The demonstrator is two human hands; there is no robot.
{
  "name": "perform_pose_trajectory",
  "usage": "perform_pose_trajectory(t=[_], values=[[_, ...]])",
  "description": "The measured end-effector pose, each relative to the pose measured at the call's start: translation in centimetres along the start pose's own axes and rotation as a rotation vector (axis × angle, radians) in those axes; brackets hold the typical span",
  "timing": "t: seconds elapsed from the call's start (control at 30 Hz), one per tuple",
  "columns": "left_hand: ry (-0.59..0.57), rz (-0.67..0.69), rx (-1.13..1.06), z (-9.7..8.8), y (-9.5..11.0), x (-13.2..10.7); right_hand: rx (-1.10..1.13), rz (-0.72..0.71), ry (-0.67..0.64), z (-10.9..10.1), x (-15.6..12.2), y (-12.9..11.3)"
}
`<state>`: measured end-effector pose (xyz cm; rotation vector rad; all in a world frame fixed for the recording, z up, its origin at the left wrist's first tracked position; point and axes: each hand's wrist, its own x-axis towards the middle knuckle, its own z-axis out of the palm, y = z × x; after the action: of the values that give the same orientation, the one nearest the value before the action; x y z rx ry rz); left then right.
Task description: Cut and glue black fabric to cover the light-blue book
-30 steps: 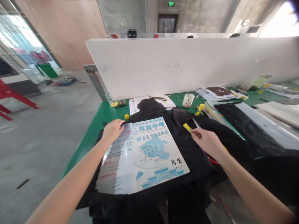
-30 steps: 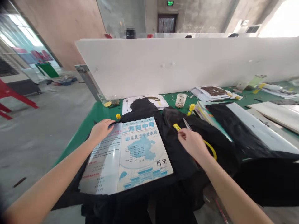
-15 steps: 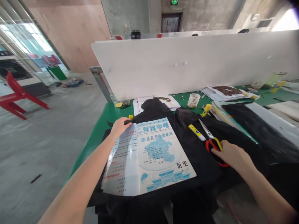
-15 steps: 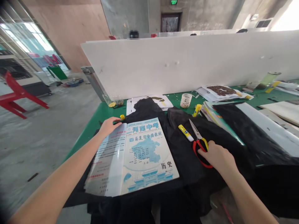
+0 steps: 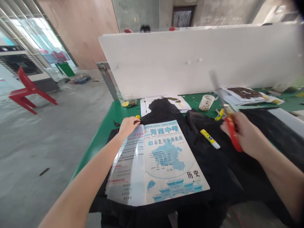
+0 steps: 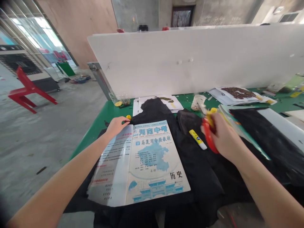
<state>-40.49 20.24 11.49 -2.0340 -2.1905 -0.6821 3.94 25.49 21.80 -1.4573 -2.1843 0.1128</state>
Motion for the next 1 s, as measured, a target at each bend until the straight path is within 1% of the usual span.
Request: perform_pose_trajectory(t=[0.03, 0.07, 0.1, 0.2, 0.3, 0.4, 0.5, 0.6, 0.7, 0.83, 0.93, 1.0], values=[[0.001, -0.003, 0.001, 0.0, 0.0, 0.1, -0.039, -0.073, -0.064, 0.6, 2.0, -1.4], [-0.002, -0.002, 0.002, -0.1, 0.0, 0.1, -0.121, -0.112, -0.085, 1.3, 3.9, -2.7], [-0.008, 0.004, 0.006, -0.2, 0.0, 0.1, -0.200, -0.184, -0.120, 2.1, 5.6, -3.9], [-0.030, 0.047, 0.046, -0.5, 0.3, 0.1, -0.376, -0.403, -0.262, 4.7, 9.6, -6.8], [-0.039, 0.071, 0.086, -1.0, 0.8, -0.2, -0.481, -0.638, -0.280, 6.8, 11.5, -9.0], [-0.055, 0.095, 0.127, -1.6, 1.3, -0.3, -0.532, -0.778, -0.263, 8.3, 11.9, -10.8], [-0.071, 0.123, 0.169, -2.1, 1.5, -0.4, -0.552, -0.830, -0.261, 9.3, 12.0, -12.3], [-0.090, 0.128, 0.190, -2.2, 1.4, -0.3, -0.568, -0.841, -0.256, 9.7, 12.0, -13.1], [-0.088, 0.118, 0.178, -2.1, 1.1, -0.4, -0.600, -0.832, -0.267, 9.7, 12.0, -13.0], [-0.065, 0.097, 0.162, -1.9, 0.9, -0.3, -0.664, -0.800, -0.271, 9.4, 12.0, -12.2], [-0.058, 0.103, 0.161, -1.8, 0.9, -0.3, -0.662, -0.818, -0.237, 9.2, 12.3, -11.9], [-0.053, 0.106, 0.164, -1.8, 0.9, -0.2, -0.648, -0.845, -0.218, 9.0, 12.4, -12.2]])
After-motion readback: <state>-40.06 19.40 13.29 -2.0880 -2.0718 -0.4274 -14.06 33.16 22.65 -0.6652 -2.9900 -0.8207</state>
